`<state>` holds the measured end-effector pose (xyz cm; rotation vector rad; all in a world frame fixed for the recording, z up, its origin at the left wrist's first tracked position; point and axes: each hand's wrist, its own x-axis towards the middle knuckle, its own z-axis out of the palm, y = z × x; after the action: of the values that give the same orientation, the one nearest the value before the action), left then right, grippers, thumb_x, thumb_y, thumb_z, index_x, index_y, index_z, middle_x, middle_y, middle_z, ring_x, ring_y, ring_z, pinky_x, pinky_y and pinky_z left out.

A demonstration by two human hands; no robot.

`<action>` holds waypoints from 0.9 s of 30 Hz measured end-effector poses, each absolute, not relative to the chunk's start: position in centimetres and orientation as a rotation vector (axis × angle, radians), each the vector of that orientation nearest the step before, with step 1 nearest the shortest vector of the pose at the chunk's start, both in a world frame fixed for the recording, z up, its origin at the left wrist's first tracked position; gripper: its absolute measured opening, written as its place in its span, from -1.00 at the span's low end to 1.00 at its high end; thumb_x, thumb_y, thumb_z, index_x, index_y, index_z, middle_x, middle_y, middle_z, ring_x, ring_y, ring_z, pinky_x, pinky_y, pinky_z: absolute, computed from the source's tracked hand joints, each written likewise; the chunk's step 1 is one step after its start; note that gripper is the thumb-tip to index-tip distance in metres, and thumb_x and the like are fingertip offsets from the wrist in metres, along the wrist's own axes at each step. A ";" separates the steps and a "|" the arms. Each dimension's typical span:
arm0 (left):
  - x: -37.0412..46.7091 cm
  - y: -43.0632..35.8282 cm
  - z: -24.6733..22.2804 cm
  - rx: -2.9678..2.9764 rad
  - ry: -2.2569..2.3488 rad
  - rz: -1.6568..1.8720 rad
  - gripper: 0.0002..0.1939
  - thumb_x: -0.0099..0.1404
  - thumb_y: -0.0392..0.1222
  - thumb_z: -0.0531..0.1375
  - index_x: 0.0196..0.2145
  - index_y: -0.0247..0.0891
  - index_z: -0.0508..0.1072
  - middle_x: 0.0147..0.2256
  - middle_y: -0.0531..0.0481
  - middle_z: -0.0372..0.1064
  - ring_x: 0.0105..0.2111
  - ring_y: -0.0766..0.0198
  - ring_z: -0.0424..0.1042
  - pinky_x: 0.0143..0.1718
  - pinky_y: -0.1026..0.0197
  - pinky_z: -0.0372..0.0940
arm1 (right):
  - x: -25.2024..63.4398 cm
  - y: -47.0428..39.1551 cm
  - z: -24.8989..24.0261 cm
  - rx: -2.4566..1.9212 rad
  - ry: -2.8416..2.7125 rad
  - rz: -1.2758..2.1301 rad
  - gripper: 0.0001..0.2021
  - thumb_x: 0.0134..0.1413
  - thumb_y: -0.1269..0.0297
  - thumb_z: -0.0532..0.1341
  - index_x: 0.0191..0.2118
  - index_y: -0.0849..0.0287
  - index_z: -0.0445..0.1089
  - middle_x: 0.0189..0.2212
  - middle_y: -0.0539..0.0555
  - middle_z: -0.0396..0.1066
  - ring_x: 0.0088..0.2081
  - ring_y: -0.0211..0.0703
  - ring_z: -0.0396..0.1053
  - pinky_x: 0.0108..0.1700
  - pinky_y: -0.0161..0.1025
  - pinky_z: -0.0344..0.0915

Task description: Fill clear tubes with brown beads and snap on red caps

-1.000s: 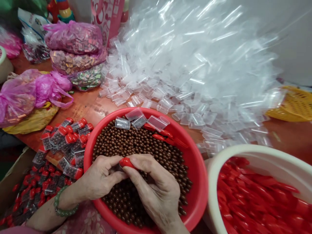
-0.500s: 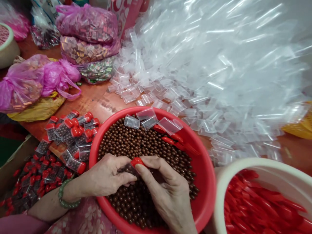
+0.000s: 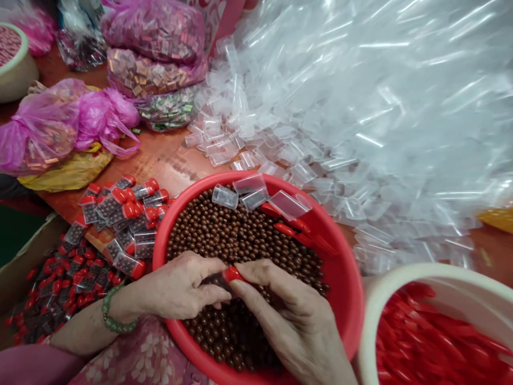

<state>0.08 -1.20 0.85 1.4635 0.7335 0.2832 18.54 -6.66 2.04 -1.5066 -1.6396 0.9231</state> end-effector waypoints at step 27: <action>2.5 -3.2 0.9 0.559 0.545 0.409 -0.52 -0.04 0.05 0.47 -0.28 -0.36 0.53 -0.49 0.07 0.42 -0.43 0.35 0.40 -0.26 0.26 0.31 | 17.8 -7.4 1.6 -1.290 -2.264 -0.276 -0.42 0.14 0.14 0.19 0.20 0.32 0.12 -0.33 0.21 0.49 -0.32 0.04 0.47 -0.15 0.07 0.42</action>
<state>2.48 -3.25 0.85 0.5586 0.5454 0.4091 17.80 -7.38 1.65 -1.2900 -2.2642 -0.2760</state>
